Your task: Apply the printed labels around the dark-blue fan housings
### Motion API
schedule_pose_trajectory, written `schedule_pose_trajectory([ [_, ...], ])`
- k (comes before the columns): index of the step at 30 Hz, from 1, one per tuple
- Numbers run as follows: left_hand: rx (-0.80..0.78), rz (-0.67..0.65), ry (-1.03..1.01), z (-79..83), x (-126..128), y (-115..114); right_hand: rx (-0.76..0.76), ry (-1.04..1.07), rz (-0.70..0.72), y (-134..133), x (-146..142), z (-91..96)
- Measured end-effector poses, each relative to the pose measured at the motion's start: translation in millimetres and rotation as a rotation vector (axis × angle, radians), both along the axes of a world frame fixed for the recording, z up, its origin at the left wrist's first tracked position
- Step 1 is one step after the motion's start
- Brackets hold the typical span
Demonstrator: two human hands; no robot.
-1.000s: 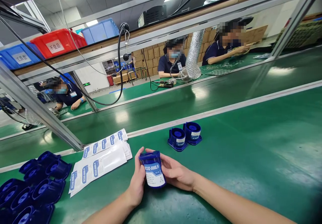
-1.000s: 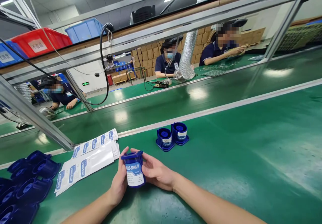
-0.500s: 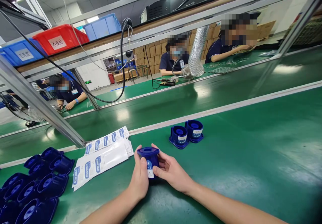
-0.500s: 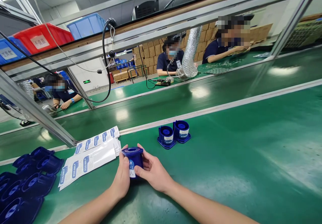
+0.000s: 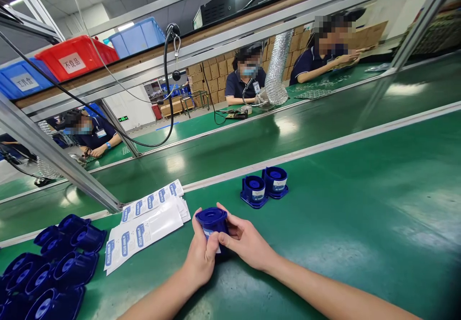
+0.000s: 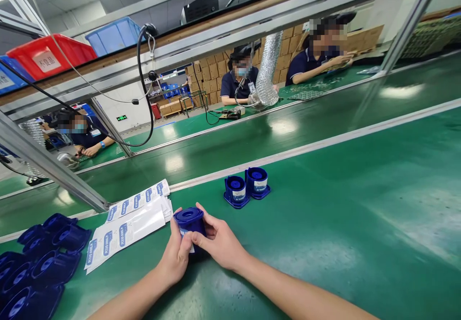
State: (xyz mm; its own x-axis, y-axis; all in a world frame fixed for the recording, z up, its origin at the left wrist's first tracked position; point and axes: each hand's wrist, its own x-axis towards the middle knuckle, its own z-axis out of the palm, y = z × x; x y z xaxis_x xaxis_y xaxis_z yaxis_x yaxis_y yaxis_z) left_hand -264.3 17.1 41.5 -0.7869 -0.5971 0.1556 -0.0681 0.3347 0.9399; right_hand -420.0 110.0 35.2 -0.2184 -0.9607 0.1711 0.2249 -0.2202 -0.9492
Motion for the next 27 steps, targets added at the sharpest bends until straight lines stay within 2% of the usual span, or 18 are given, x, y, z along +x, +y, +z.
schedule_pose_trajectory([
  [4,-0.021,-0.059,-0.024,1.2,-1,4,-0.02,-0.001,-0.068,-1,-5,2.9],
  [12,0.09,-0.096,0.05,-4.3,-10,-3,0.016,-0.112,-0.102,-4,-6,8.4],
  [17,0.131,-0.058,0.063,-10.1,-13,-5,0.164,-0.314,-0.109,-6,-11,15.9],
  [20,-0.036,0.069,0.058,-15.3,-10,-6,0.221,-0.393,-0.092,-2,-14,22.5],
  [22,-0.149,0.135,0.069,-18.5,-8,-9,0.286,-0.427,-0.005,1,-15,27.0],
  [25,-0.148,0.145,0.091,-20.9,-8,-19,0.397,-0.379,0.092,6,-11,30.5],
  [27,-0.072,0.127,0.1,-21.5,-10,-27,0.462,-0.265,0.052,8,-7,28.6],
])
